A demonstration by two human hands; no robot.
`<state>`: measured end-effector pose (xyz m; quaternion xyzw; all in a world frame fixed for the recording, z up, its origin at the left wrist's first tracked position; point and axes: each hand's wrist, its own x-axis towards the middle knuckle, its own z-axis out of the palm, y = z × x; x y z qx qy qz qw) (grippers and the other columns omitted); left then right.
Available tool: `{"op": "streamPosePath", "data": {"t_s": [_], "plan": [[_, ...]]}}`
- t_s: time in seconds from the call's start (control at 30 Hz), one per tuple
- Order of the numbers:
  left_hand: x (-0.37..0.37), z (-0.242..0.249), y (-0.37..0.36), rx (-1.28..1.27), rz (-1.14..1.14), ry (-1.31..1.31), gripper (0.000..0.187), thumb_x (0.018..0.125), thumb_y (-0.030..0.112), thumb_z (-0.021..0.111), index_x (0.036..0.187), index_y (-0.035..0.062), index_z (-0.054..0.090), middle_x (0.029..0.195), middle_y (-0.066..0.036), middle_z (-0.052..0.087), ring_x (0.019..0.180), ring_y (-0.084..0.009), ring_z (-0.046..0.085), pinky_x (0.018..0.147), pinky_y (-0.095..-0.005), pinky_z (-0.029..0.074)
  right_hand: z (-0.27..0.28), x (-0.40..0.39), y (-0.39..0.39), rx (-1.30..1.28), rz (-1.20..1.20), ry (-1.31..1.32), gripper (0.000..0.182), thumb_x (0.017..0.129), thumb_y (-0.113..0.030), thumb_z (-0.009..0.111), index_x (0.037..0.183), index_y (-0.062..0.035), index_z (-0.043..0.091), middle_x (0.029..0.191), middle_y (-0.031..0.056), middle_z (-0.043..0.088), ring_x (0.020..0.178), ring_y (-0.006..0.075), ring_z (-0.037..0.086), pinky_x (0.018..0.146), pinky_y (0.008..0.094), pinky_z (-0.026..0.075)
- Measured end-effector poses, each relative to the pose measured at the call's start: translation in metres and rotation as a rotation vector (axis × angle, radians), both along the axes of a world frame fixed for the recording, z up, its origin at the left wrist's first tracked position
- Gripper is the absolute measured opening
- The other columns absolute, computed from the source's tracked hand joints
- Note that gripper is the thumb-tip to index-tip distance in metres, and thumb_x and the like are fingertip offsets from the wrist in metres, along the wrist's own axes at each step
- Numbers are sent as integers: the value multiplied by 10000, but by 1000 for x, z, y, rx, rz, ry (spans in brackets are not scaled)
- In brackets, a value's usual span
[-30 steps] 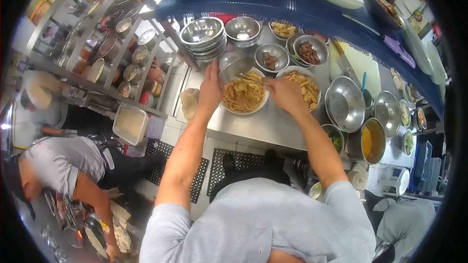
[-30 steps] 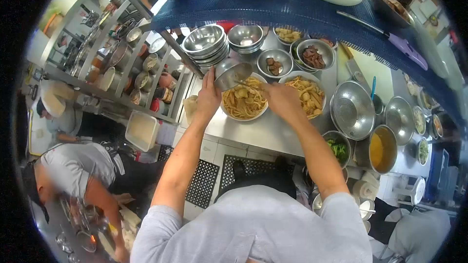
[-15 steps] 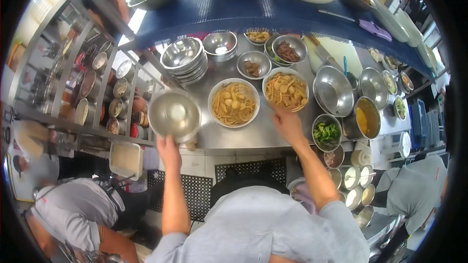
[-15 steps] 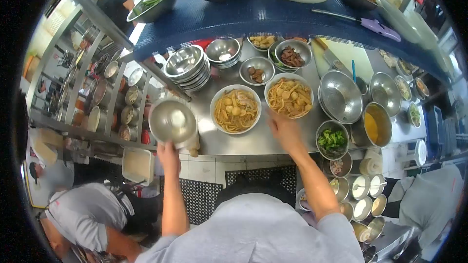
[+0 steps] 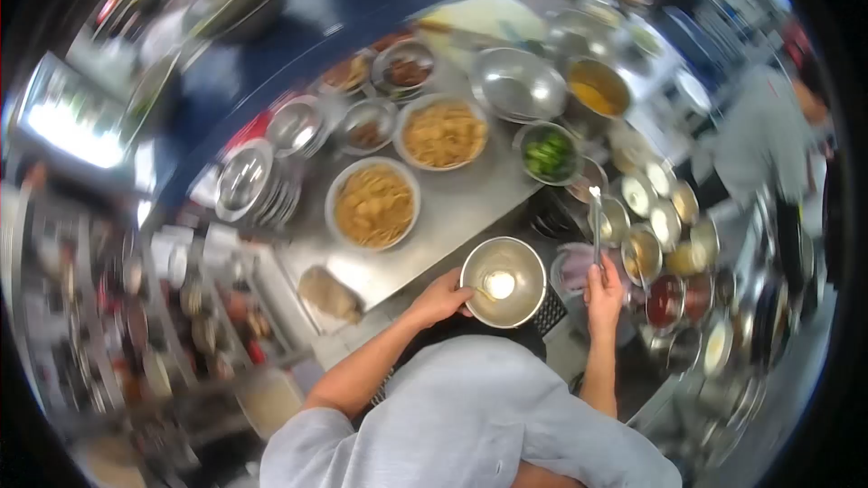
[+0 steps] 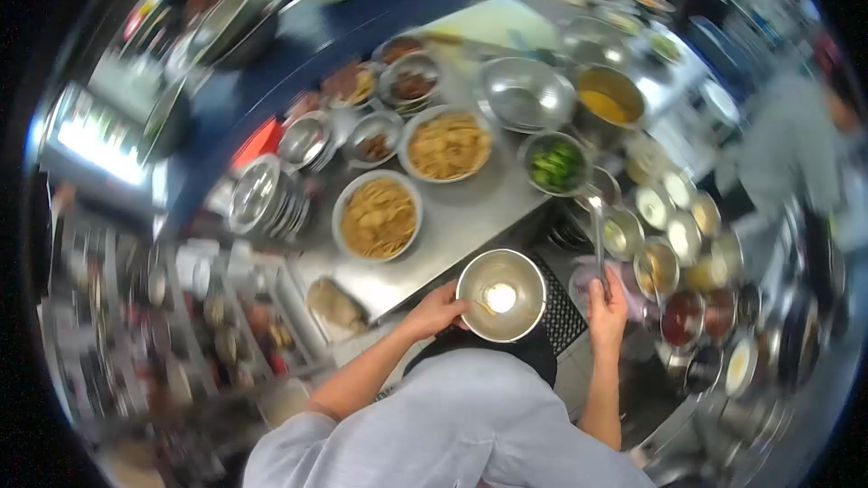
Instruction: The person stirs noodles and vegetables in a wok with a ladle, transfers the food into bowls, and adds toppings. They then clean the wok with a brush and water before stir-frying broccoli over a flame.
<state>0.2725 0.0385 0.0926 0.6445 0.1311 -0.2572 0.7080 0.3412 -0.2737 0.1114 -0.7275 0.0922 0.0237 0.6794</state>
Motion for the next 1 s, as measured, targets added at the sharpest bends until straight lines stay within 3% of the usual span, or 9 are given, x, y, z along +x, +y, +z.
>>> {"op": "streamPosePath", "data": {"t_s": [0.1,0.27,0.5,0.57,0.7,0.73,0.83,0.9,1.0], "plan": [[34,8,-31,-63,-235,27,429,893,113,521,1284,-57,474,1116,-151,625,803,-167,669,677,-262,567,1,-98,-37,71,-368,58,400,967,-166,591,1322,1,510,731,-3,548,549,37,432,456,192,334],[62,11,-140,-264,-387,145,391,912,73,511,1289,-28,484,1163,-150,623,899,-200,672,665,-274,573,6,-245,-58,155,-845,140,324,979,-194,562,1259,-31,560,682,-11,520,513,56,437,452,209,334],[45,5,-238,-436,-484,143,389,931,126,540,1305,39,475,1219,-101,585,1021,-217,635,782,-341,580,-9,-306,-46,316,-1203,180,238,966,-205,568,1144,-46,582,728,-14,516,575,55,446,475,212,347],[20,15,-227,-531,-271,116,503,905,116,586,1377,117,411,1282,-75,550,1075,-208,619,804,-337,580,-8,-299,-56,376,-1108,229,103,964,-201,559,956,-98,550,721,-22,493,575,49,446,467,203,343],[-22,53,-141,-651,288,32,632,861,27,592,1423,147,328,1341,-74,487,1120,-241,593,792,-369,596,-6,-276,-84,277,-791,251,187,996,-239,523,1078,-73,552,714,7,523,478,65,416,410,218,326],[-30,45,-107,-524,376,-51,656,888,30,560,1453,169,257,1384,-98,420,1191,-283,548,795,-414,615,4,-267,-89,258,-706,257,197,997,-242,524,1080,-66,550,711,8,522,481,67,420,412,218,327],[-56,87,-27,-53,712,-109,555,887,21,524,1386,57,286,1250,-155,522,1034,-266,631,781,-371,606,11,-231,-105,105,-388,199,289,978,-202,561,1212,-34,546,717,-3,521,511,58,418,441,206,332],[-73,54,23,73,832,-352,546,882,34,514,1378,38,288,1251,-171,509,1039,-264,619,793,-372,594,7,-187,-100,56,-109,146,351,958,-155,591,1276,-15,543,743,-6,543,535,47,422,465,191,335],[-120,81,57,202,1203,-459,553,879,55,510,1384,30,287,1262,-187,497,1051,-260,604,799,-359,585,34,-126,-60,-124,402,124,436,920,-93,636,1329,12,528,868,7,612,652,46,498,574,184,408]]}}
